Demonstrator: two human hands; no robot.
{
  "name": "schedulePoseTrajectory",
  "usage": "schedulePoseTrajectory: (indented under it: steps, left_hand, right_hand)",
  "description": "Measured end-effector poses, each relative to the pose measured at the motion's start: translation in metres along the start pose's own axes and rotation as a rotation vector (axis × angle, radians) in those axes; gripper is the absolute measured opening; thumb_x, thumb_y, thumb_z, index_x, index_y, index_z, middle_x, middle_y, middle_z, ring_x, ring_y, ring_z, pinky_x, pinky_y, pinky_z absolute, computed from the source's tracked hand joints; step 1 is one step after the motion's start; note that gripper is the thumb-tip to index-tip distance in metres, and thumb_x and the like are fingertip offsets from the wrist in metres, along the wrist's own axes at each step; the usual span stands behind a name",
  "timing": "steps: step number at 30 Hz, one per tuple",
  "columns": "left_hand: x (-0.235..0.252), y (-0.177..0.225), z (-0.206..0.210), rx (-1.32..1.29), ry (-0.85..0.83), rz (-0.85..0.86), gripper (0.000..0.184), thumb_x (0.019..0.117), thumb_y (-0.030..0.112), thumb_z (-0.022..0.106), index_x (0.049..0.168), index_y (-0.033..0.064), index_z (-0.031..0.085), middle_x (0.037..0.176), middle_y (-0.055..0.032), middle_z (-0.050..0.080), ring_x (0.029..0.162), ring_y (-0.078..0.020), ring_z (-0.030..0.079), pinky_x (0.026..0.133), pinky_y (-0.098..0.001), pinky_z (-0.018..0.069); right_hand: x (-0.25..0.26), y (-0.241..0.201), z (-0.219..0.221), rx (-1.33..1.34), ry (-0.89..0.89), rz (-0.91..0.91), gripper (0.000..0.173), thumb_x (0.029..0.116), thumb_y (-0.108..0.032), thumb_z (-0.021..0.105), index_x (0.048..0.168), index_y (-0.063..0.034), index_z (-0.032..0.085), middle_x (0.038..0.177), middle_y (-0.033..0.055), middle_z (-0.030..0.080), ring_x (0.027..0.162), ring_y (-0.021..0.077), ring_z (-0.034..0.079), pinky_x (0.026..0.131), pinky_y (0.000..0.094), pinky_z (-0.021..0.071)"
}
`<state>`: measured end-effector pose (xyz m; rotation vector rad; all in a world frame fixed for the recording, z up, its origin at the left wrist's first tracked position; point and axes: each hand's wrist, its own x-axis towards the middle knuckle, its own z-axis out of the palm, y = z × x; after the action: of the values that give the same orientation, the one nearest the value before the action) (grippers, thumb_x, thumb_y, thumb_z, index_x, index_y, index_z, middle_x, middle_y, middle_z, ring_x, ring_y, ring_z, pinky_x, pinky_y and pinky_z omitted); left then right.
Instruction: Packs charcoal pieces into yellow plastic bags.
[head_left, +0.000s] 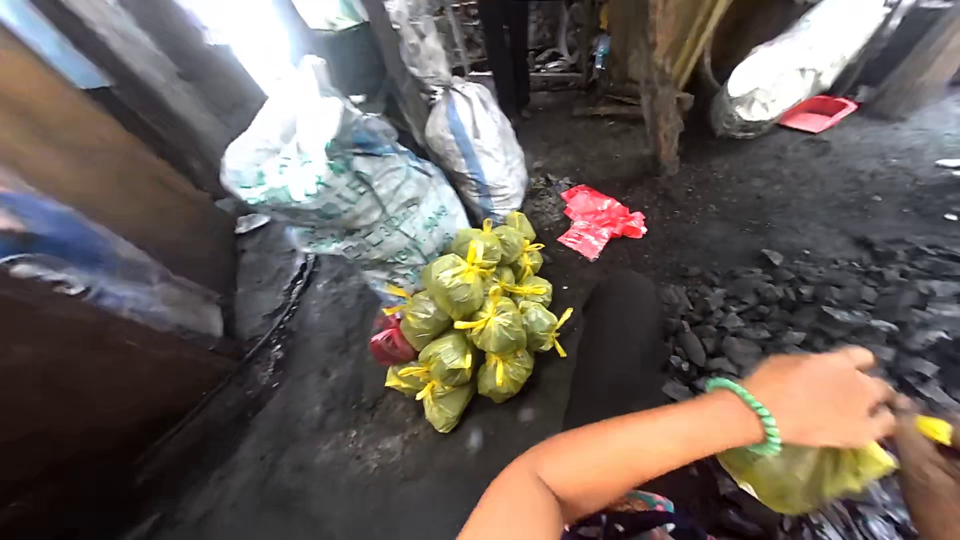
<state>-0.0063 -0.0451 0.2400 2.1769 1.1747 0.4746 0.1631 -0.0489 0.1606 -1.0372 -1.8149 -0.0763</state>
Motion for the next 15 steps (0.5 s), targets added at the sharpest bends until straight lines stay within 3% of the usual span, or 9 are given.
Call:
schedulePoseTrajectory:
  steps: [1, 3, 5, 8, 11, 13, 15]
  left_hand:
    - [-0.001, 0.001, -0.005, 0.057, 0.037, 0.016, 0.027, 0.1046, 0.015, 0.055, 0.12, 0.0003, 0.071, 0.137, -0.0178, 0.059, 0.11, -0.03, 0.066, 0.09, -0.0481, 0.0557]
    - [0.002, -0.013, -0.008, 0.126, 0.234, 0.157, 0.02, 0.0983, 0.012, 0.064, 0.111, -0.0008, 0.073, 0.118, -0.0194, 0.066, 0.09, -0.0304, 0.071, 0.072, -0.0482, 0.0589]
    - [0.003, -0.034, -0.012, 0.207, 0.408, 0.259, 0.018, 0.093, 0.012, 0.069, 0.104, -0.0012, 0.074, 0.102, -0.018, 0.068, 0.076, -0.0287, 0.07, 0.061, -0.0462, 0.0584]
    - [-0.004, -0.067, -0.018, 0.262, 0.489, 0.269, 0.018, 0.0907, 0.013, 0.069, 0.099, -0.0021, 0.072, 0.094, -0.0175, 0.068, 0.073, -0.0295, 0.069, 0.06, -0.0476, 0.0577]
    - [-0.011, -0.074, -0.014, 0.257, 0.523, 0.234, 0.021, 0.0871, 0.015, 0.074, 0.1, -0.0014, 0.072, 0.093, -0.0175, 0.068, 0.071, -0.0297, 0.069, 0.059, -0.0479, 0.0577]
    - [-0.012, -0.065, -0.027, 0.085, 0.57, 0.149, 0.023, 0.088, 0.014, 0.073, 0.105, -0.0011, 0.072, 0.097, -0.018, 0.066, 0.076, -0.0287, 0.067, 0.063, -0.0461, 0.0566]
    - [-0.02, -0.042, -0.06, -0.311, 0.562, 0.058, 0.031, 0.0937, 0.009, 0.068, 0.122, -0.0029, 0.065, 0.112, -0.0173, 0.062, 0.085, -0.0222, 0.063, 0.069, -0.0374, 0.0545]
  right_hand:
    - [0.004, 0.0, 0.001, -0.042, 0.04, -0.049, 0.043, 0.0962, -0.016, 0.061, 0.062, 0.0095, 0.055, 0.063, 0.0228, 0.055, 0.064, 0.03, 0.058, 0.065, 0.0404, 0.0484]
    - [0.019, -0.009, -0.002, -0.091, 0.098, -0.103, 0.043, 0.0941, -0.014, 0.059, 0.058, 0.0066, 0.048, 0.06, 0.0208, 0.051, 0.062, 0.0323, 0.054, 0.061, 0.0428, 0.0435]
    - [0.027, -0.01, -0.012, -0.127, 0.094, -0.13, 0.04, 0.0931, -0.012, 0.058, 0.058, 0.0052, 0.05, 0.06, 0.0193, 0.052, 0.061, 0.0331, 0.054, 0.06, 0.045, 0.0429]
    - [0.015, 0.003, -0.026, -0.136, 0.052, -0.12, 0.041, 0.0962, -0.015, 0.057, 0.06, 0.0039, 0.052, 0.061, 0.0179, 0.052, 0.062, 0.0322, 0.055, 0.062, 0.045, 0.0449]
    - [0.003, 0.001, -0.018, -0.116, 0.054, -0.082, 0.04, 0.0956, -0.016, 0.056, 0.061, 0.003, 0.054, 0.06, 0.0158, 0.052, 0.062, 0.0287, 0.056, 0.061, 0.0407, 0.0449]
    - [0.006, -0.003, -0.01, -0.071, 0.081, -0.025, 0.045, 0.0984, -0.018, 0.058, 0.059, 0.0027, 0.051, 0.06, 0.0149, 0.051, 0.061, 0.0233, 0.054, 0.06, 0.034, 0.0446]
    - [0.017, -0.009, -0.002, 0.026, 0.073, -0.002, 0.048, 0.1014, -0.022, 0.059, 0.062, 0.005, 0.051, 0.063, 0.0157, 0.051, 0.064, 0.0192, 0.053, 0.062, 0.0292, 0.0447]
